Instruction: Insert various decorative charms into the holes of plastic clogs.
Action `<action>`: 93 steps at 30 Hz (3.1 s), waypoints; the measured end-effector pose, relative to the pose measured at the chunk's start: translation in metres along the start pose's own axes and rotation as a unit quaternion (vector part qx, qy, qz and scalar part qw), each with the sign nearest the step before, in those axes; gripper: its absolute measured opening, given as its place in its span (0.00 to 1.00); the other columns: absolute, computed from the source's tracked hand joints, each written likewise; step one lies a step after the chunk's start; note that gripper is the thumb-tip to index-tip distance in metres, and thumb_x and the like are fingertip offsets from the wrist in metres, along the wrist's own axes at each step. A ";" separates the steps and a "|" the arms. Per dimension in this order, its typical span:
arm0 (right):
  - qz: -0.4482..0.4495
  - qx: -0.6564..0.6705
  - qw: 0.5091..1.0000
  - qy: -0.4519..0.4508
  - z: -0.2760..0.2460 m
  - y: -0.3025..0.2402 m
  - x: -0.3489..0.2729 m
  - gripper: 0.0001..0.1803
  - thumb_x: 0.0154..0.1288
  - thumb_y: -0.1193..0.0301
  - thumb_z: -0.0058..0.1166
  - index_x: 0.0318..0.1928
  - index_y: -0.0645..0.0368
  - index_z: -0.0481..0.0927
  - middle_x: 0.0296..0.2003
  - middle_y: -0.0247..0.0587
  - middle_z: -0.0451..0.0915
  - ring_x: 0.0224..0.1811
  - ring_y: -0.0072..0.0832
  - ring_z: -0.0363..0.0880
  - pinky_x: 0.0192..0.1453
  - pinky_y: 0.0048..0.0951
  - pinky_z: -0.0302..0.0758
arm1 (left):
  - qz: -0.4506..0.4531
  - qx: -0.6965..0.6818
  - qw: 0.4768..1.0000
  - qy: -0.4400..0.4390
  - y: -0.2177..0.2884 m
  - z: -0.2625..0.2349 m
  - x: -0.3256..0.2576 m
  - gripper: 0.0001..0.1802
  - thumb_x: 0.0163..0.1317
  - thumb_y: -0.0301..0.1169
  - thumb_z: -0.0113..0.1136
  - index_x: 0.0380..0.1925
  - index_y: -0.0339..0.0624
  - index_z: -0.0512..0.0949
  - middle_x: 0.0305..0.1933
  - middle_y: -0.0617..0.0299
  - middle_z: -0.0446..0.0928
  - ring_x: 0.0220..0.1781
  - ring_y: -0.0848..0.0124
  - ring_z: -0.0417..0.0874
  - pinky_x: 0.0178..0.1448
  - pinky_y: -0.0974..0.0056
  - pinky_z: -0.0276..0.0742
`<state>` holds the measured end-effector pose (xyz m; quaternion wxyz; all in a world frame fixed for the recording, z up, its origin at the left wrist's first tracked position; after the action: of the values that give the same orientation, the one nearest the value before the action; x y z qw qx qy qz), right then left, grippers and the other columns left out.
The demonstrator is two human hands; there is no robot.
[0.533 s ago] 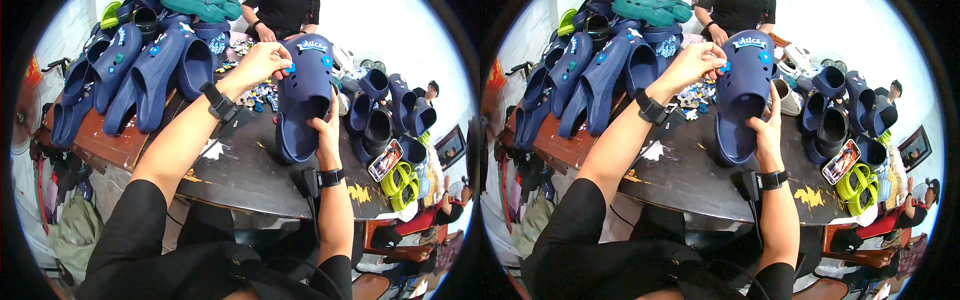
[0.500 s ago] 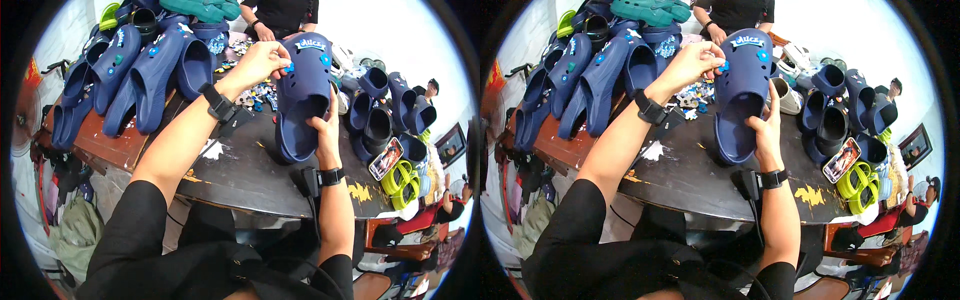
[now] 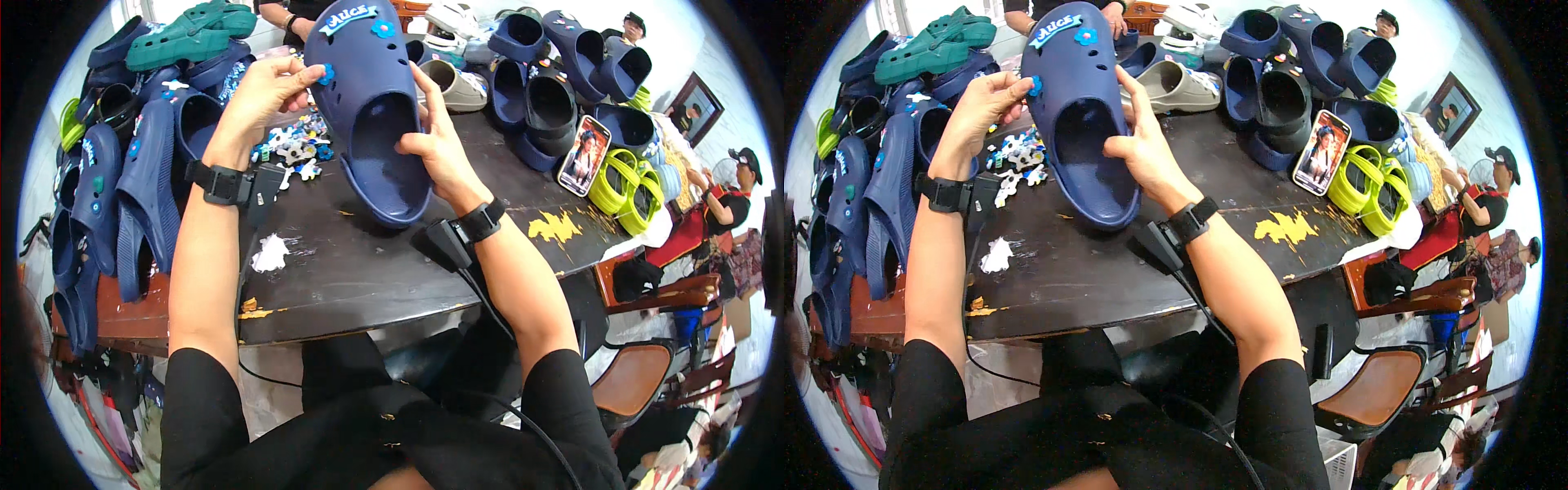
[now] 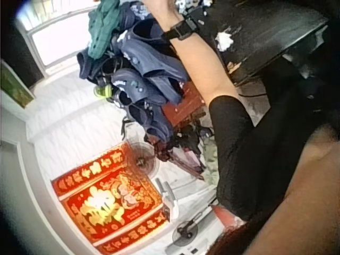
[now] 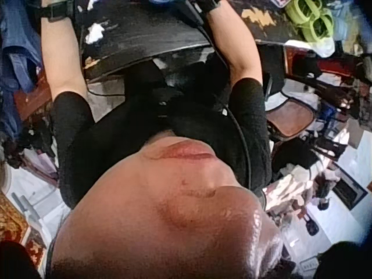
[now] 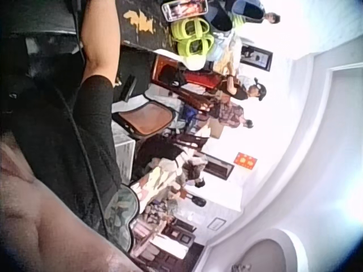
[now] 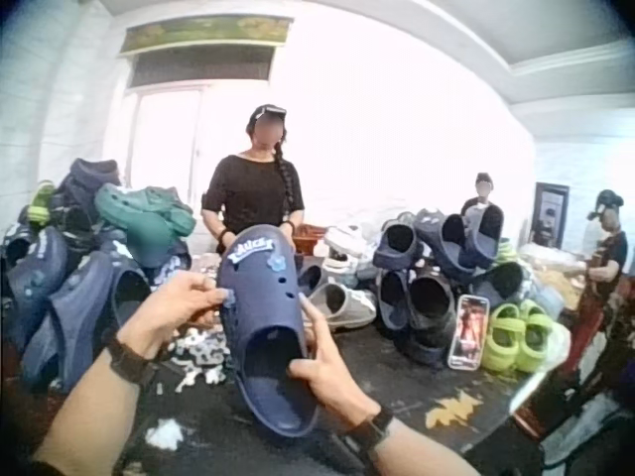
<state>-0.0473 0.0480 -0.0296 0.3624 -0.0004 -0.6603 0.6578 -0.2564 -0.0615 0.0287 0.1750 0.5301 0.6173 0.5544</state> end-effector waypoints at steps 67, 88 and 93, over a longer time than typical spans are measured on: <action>0.051 0.003 0.969 0.241 -0.047 0.011 0.005 0.48 0.47 0.83 0.51 0.73 0.48 0.56 0.44 0.45 0.76 0.36 0.32 0.79 0.40 0.35 0.79 | 0.105 0.491 0.862 -0.068 -0.074 0.023 -0.008 0.06 0.49 0.22 0.63 0.29 0.41 0.83 0.36 0.49 0.83 0.43 0.51 0.85 0.44 0.52 0.79; 0.017 0.008 0.965 0.262 -0.073 0.004 0.009 0.45 0.47 0.86 0.51 0.71 0.55 0.58 0.49 0.41 0.74 0.41 0.31 0.77 0.48 0.33 0.78 | 0.146 0.433 0.859 -0.232 -0.069 0.083 -0.020 0.17 0.54 0.32 0.70 0.45 0.46 0.84 0.40 0.51 0.82 0.48 0.53 0.83 0.51 0.52 0.77; 0.029 0.008 0.964 0.264 -0.070 0.004 0.008 0.47 0.47 0.85 0.51 0.72 0.54 0.57 0.49 0.42 0.74 0.41 0.32 0.77 0.47 0.34 0.79 | 0.146 0.426 0.869 -0.207 -0.080 0.071 -0.013 0.10 0.57 0.30 0.68 0.37 0.39 0.84 0.39 0.52 0.84 0.46 0.56 0.85 0.48 0.54 0.78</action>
<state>-0.0210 0.1133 -0.0384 0.5043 -0.1907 -0.5358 0.6498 -0.2312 -0.0230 -0.0684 -0.0275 0.7398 0.6586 0.1346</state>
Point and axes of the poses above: each hand's wrist, its own x-axis towards the middle knuckle, its own z-axis out of the palm, y = z × x, the point moved 4 cm from there along x, towards the middle knuckle
